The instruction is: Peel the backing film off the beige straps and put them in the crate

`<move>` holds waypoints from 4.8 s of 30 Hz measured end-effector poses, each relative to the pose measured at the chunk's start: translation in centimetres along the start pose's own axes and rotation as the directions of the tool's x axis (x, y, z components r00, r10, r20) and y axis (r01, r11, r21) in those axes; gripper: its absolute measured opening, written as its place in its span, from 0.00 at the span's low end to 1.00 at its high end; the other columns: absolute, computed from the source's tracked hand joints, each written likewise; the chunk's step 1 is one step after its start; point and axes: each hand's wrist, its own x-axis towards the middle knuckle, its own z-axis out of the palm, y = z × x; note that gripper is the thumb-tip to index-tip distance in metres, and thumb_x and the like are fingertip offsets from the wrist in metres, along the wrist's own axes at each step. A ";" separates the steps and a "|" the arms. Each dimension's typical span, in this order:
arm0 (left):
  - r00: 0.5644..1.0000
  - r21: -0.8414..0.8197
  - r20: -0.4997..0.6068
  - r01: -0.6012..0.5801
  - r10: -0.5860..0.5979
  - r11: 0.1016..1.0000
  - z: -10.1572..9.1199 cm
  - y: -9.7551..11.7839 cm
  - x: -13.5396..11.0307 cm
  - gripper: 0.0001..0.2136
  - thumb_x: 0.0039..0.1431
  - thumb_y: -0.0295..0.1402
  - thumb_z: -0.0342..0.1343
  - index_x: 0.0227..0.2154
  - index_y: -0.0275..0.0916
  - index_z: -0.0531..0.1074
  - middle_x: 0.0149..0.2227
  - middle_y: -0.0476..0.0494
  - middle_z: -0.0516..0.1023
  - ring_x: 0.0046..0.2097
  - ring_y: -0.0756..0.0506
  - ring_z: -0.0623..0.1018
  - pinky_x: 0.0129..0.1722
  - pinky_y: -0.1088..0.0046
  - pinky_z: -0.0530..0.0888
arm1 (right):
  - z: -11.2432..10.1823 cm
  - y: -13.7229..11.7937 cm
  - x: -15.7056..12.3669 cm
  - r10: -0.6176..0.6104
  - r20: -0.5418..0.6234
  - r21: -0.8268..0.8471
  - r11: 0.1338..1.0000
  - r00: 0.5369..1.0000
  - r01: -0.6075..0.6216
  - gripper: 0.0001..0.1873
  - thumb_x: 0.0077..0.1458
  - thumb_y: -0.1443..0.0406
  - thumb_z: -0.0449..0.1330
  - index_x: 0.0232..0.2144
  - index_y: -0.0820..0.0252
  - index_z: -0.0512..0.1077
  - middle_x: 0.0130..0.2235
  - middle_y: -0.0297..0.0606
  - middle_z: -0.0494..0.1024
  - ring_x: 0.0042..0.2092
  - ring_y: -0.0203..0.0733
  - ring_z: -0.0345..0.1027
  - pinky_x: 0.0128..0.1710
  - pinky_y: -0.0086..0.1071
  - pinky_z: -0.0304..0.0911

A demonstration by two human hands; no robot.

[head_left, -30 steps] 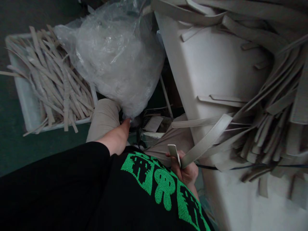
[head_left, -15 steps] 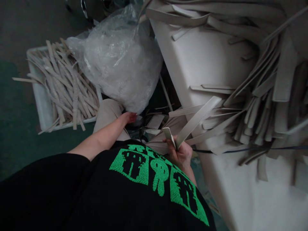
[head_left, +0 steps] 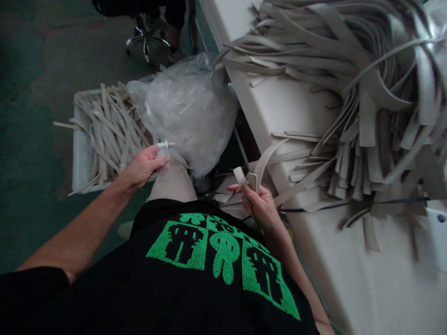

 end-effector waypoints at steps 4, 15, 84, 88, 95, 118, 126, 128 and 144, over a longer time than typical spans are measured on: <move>0.962 0.204 0.272 -0.025 -0.032 0.979 2.6 0.2 -3.2 0.20 0.51 0.32 0.68 0.48 0.35 0.75 0.23 0.53 0.74 0.21 0.52 0.71 0.21 0.78 0.68 | 3.2 -2.2 2.6 0.054 0.248 0.134 0.987 0.967 -0.090 0.22 0.59 0.48 0.63 0.33 0.62 0.78 0.37 0.41 0.82 0.19 0.27 0.44 0.19 0.29 0.39; 0.915 0.103 0.401 0.011 -0.052 0.995 4.7 -2.3 -5.0 0.15 0.51 0.36 0.70 0.38 0.37 0.73 0.25 0.51 0.77 0.25 0.50 0.75 0.27 0.76 0.71 | 8.6 -2.8 6.6 -0.050 0.230 0.103 0.994 0.972 0.026 0.24 0.48 0.47 0.69 0.33 0.63 0.79 0.22 0.29 0.72 0.19 0.27 0.47 0.18 0.27 0.41; 0.999 -0.635 -0.047 -0.012 -0.023 0.772 4.8 -2.9 -3.0 0.12 0.45 0.31 0.77 0.30 0.33 0.81 0.30 0.45 0.83 0.30 0.50 0.79 0.33 0.76 0.78 | 8.5 -5.5 5.4 -0.092 0.375 -0.563 0.768 0.922 0.306 0.27 0.66 0.55 0.55 0.64 0.53 0.69 0.29 0.32 0.79 0.19 0.34 0.64 0.22 0.29 0.63; 0.999 -0.659 -0.042 -0.041 0.017 0.751 4.7 -3.5 -3.4 0.13 0.46 0.33 0.77 0.31 0.33 0.82 0.32 0.44 0.83 0.31 0.50 0.79 0.32 0.76 0.77 | 9.6 -5.1 5.8 -0.071 0.394 -0.554 0.777 0.916 0.298 0.29 0.65 0.52 0.55 0.65 0.54 0.67 0.31 0.34 0.79 0.20 0.35 0.66 0.23 0.29 0.64; 0.997 -0.706 -0.058 0.001 -0.059 0.709 4.0 -4.6 -3.4 0.12 0.46 0.33 0.77 0.30 0.34 0.81 0.31 0.44 0.83 0.31 0.51 0.80 0.32 0.78 0.77 | 9.5 -4.9 5.7 -0.039 0.382 -0.641 0.708 0.923 0.295 0.32 0.65 0.53 0.54 0.67 0.54 0.65 0.30 0.36 0.80 0.19 0.38 0.66 0.23 0.32 0.65; 0.991 -0.680 0.071 0.130 -0.112 0.721 6.1 -5.0 -3.2 0.09 0.50 0.31 0.75 0.31 0.33 0.82 0.33 0.43 0.83 0.34 0.49 0.80 0.35 0.77 0.77 | 9.7 -4.1 5.6 -0.085 0.341 -0.667 0.680 0.936 0.305 0.27 0.66 0.59 0.56 0.65 0.56 0.67 0.28 0.32 0.79 0.21 0.36 0.67 0.26 0.28 0.63; 0.988 -0.650 -0.056 0.073 -0.144 0.756 4.7 -4.3 -2.4 0.02 0.60 0.26 0.66 0.32 0.32 0.81 0.36 0.43 0.84 0.30 0.53 0.78 0.30 0.80 0.75 | 7.9 -3.8 5.0 -0.024 0.344 -0.585 0.777 0.939 0.235 0.27 0.66 0.62 0.55 0.65 0.54 0.66 0.29 0.30 0.79 0.19 0.32 0.65 0.24 0.27 0.63; 0.989 -0.636 0.019 0.125 -0.146 0.762 5.6 -4.3 -2.7 0.03 0.61 0.26 0.66 0.32 0.31 0.82 0.35 0.42 0.84 0.32 0.51 0.79 0.32 0.78 0.77 | 8.2 -3.6 5.2 -0.062 0.325 -0.582 0.774 0.944 0.251 0.25 0.66 0.63 0.56 0.64 0.54 0.68 0.28 0.30 0.78 0.19 0.32 0.65 0.24 0.28 0.64; 0.977 -0.515 0.193 0.175 -0.085 0.839 6.8 -5.1 -3.5 0.07 0.58 0.34 0.69 0.31 0.34 0.83 0.34 0.41 0.85 0.35 0.48 0.81 0.37 0.75 0.76 | 7.5 -2.2 6.0 -0.228 0.210 -0.440 0.846 0.951 0.300 0.20 0.65 0.58 0.56 0.56 0.55 0.75 0.34 0.34 0.81 0.18 0.30 0.59 0.19 0.27 0.58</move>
